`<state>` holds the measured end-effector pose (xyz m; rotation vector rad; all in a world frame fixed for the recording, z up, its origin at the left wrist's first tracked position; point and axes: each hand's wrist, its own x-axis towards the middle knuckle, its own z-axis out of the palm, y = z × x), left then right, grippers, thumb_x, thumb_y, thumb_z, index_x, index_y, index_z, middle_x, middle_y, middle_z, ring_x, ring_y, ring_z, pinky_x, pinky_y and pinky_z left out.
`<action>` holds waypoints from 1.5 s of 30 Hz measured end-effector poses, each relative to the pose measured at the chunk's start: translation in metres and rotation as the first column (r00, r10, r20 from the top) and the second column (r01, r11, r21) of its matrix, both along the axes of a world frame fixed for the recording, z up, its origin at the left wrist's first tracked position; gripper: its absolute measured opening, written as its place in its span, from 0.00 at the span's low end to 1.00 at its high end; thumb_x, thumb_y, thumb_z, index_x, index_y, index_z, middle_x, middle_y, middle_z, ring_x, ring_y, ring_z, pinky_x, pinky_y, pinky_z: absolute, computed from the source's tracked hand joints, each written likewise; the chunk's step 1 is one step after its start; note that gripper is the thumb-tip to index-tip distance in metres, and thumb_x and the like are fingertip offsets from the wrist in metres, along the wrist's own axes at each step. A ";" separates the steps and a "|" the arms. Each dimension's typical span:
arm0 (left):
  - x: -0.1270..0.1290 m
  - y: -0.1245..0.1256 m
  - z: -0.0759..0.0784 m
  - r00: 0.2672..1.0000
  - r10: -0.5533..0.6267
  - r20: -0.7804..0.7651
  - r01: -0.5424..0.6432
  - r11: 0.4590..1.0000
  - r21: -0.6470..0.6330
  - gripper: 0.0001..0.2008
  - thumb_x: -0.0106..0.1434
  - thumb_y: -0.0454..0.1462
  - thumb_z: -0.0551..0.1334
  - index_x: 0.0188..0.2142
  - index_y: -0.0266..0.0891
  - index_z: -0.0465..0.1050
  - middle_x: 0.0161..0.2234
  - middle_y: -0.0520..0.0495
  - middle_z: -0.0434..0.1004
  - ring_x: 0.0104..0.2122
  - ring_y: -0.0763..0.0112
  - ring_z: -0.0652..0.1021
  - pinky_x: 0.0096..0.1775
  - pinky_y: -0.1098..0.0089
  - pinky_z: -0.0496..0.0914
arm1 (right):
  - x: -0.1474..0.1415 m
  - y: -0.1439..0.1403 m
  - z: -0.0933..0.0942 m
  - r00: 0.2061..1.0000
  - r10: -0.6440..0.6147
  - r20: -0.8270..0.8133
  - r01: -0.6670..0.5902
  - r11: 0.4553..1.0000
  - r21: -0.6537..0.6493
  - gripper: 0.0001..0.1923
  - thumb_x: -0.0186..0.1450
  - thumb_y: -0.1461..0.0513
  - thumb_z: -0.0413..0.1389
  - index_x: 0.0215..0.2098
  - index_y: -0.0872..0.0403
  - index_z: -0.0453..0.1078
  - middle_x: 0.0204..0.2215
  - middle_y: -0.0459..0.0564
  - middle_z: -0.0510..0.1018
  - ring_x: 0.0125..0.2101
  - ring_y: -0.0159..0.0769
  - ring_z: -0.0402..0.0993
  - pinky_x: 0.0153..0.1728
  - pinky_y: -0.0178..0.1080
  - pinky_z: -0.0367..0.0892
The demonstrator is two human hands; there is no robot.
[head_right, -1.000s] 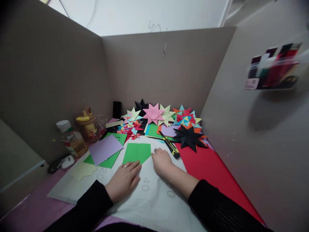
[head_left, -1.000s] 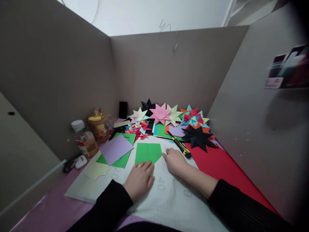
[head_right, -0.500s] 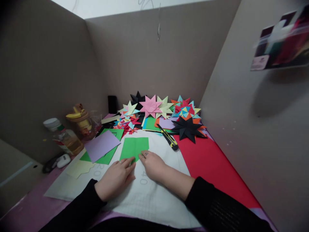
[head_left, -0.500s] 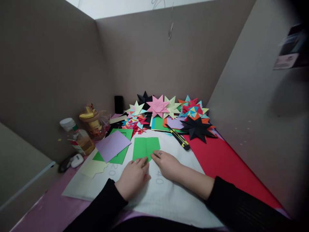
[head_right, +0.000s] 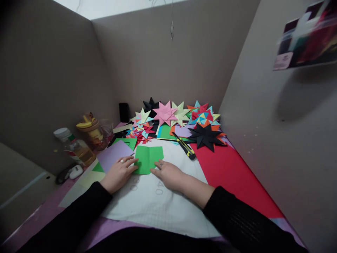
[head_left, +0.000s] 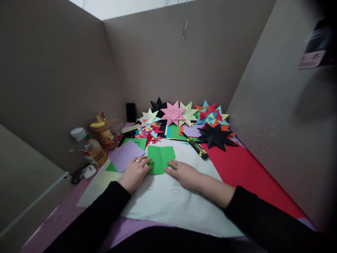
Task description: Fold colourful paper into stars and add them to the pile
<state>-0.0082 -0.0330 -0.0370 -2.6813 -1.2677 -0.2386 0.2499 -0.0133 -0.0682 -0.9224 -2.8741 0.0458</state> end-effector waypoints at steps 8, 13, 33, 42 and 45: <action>0.001 0.035 0.005 0.971 -0.069 0.230 0.152 0.917 -0.370 0.09 0.64 0.37 0.56 0.34 0.38 0.75 0.33 0.46 0.78 0.34 0.69 0.75 0.38 0.71 0.66 | 0.007 0.004 0.006 0.994 0.105 -0.003 -0.105 0.994 -0.034 0.21 0.67 0.65 0.48 0.57 0.51 0.64 0.57 0.61 0.66 0.56 0.47 0.63 0.54 0.50 0.60; 0.012 0.056 0.004 0.974 0.043 0.222 0.064 0.890 -0.452 0.11 0.63 0.39 0.54 0.30 0.37 0.72 0.27 0.49 0.74 0.28 0.71 0.71 0.31 0.73 0.63 | 0.006 0.004 0.011 0.977 0.203 -0.066 -0.199 0.978 0.070 0.17 0.69 0.62 0.47 0.53 0.50 0.68 0.51 0.59 0.72 0.52 0.44 0.66 0.50 0.50 0.62; 0.029 0.075 -0.017 0.969 0.121 0.214 -0.018 0.903 -0.430 0.10 0.59 0.38 0.54 0.27 0.37 0.71 0.26 0.48 0.73 0.27 0.70 0.71 0.30 0.72 0.62 | 0.000 0.003 -0.001 0.971 0.126 -0.204 -0.138 0.989 -0.048 0.18 0.66 0.65 0.48 0.53 0.50 0.69 0.39 0.54 0.74 0.38 0.37 0.66 0.37 0.36 0.64; 0.030 0.074 -0.016 0.974 0.125 0.187 -0.038 0.911 -0.410 0.11 0.61 0.39 0.53 0.28 0.38 0.71 0.27 0.48 0.74 0.28 0.69 0.71 0.30 0.72 0.62 | -0.001 0.003 0.006 0.976 0.165 -0.145 -0.170 0.985 -0.022 0.18 0.65 0.66 0.50 0.52 0.50 0.69 0.41 0.54 0.74 0.39 0.37 0.67 0.39 0.37 0.62; 0.030 0.074 -0.017 0.977 0.122 0.175 -0.045 0.919 -0.392 0.11 0.61 0.39 0.53 0.28 0.38 0.71 0.27 0.48 0.74 0.28 0.69 0.71 0.30 0.72 0.61 | -0.001 0.003 0.006 0.973 0.180 -0.142 -0.182 0.983 -0.001 0.18 0.65 0.66 0.49 0.53 0.50 0.69 0.46 0.55 0.73 0.42 0.38 0.67 0.42 0.39 0.62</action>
